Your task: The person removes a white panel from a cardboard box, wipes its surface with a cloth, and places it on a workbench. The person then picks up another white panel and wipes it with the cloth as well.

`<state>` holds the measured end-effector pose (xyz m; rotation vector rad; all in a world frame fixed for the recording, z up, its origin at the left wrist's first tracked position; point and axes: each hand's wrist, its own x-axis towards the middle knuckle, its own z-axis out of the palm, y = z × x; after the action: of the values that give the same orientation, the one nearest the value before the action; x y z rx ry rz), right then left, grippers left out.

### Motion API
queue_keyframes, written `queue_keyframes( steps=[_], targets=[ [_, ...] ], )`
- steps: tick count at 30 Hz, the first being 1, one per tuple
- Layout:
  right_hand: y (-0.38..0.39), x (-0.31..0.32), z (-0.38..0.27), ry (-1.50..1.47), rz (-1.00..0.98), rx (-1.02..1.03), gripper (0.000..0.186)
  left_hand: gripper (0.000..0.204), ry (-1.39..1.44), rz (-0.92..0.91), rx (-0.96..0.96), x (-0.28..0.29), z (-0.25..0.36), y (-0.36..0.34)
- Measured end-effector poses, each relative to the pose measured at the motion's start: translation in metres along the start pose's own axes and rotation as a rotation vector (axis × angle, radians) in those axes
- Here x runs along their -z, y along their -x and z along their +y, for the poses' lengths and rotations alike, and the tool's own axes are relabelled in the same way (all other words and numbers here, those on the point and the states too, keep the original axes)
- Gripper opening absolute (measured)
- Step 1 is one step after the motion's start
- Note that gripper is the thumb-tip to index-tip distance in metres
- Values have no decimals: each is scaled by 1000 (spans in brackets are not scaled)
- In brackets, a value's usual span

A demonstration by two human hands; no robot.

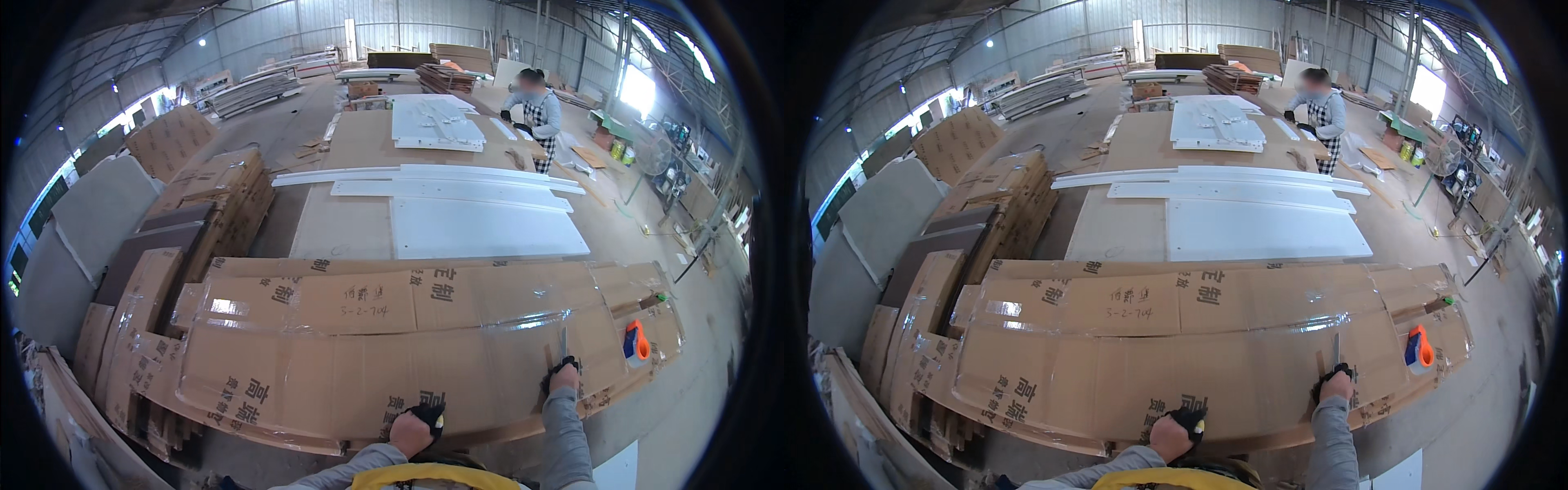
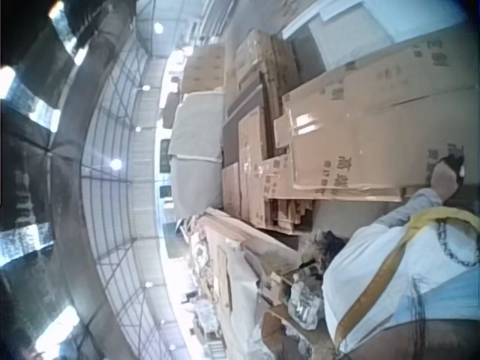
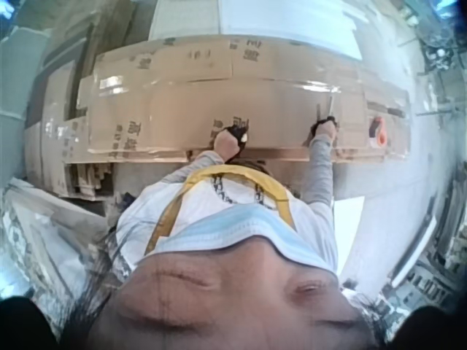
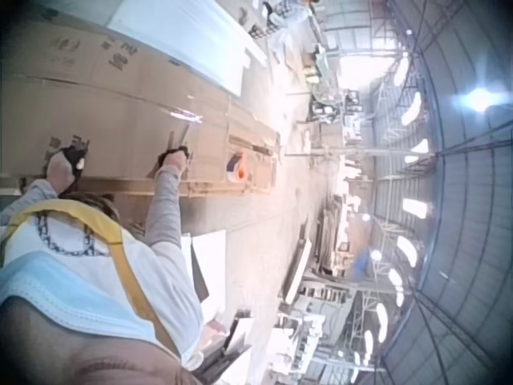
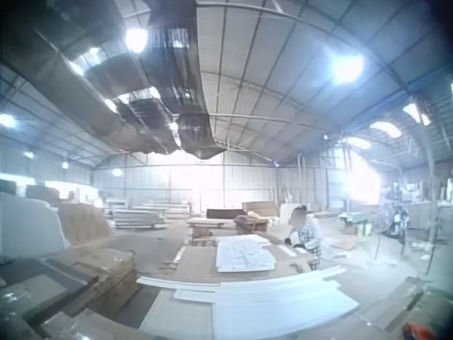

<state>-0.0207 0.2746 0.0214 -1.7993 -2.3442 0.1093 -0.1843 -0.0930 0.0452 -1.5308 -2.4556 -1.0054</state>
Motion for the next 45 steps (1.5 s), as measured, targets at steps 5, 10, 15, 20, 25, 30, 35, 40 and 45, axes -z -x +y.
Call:
queue_keyframes(
  steps=[5, 10, 15, 20, 25, 30, 35, 40, 45],
  targets=[
    [-1, 2, 2, -27, 0, 44, 16, 29, -126, -45, 59, 6, 7, -1],
    [1, 13, 1, -62, -4, 104, 17, 34, -50, 27, 116, -9, 1, 1],
    [-4, 23, 8, -95, -116, 180, 23, 31, -144, 34, 189, -24, -3, 3],
    [-11, 35, 7, -166, -226, 205, 24, 26, -109, 38, 334, -28, 12, -25],
    [-22, 41, 15, -292, -300, 241, 26, 30, -295, -38, 239, -79, 26, -60],
    [-33, 38, 23, -357, -344, 294, 28, 37, -380, -125, 226, -111, 57, -96],
    [-38, 36, 27, -561, -371, 299, 24, 36, -218, -52, 232, -113, 56, -103],
    [-51, 9, 51, -962, -396, 246, 17, 34, -125, 16, 175, -112, 67, -116],
    [-44, 30, 38, -908, -363, 350, 18, 34, -248, -52, 275, -131, 38, -88]
  ],
)
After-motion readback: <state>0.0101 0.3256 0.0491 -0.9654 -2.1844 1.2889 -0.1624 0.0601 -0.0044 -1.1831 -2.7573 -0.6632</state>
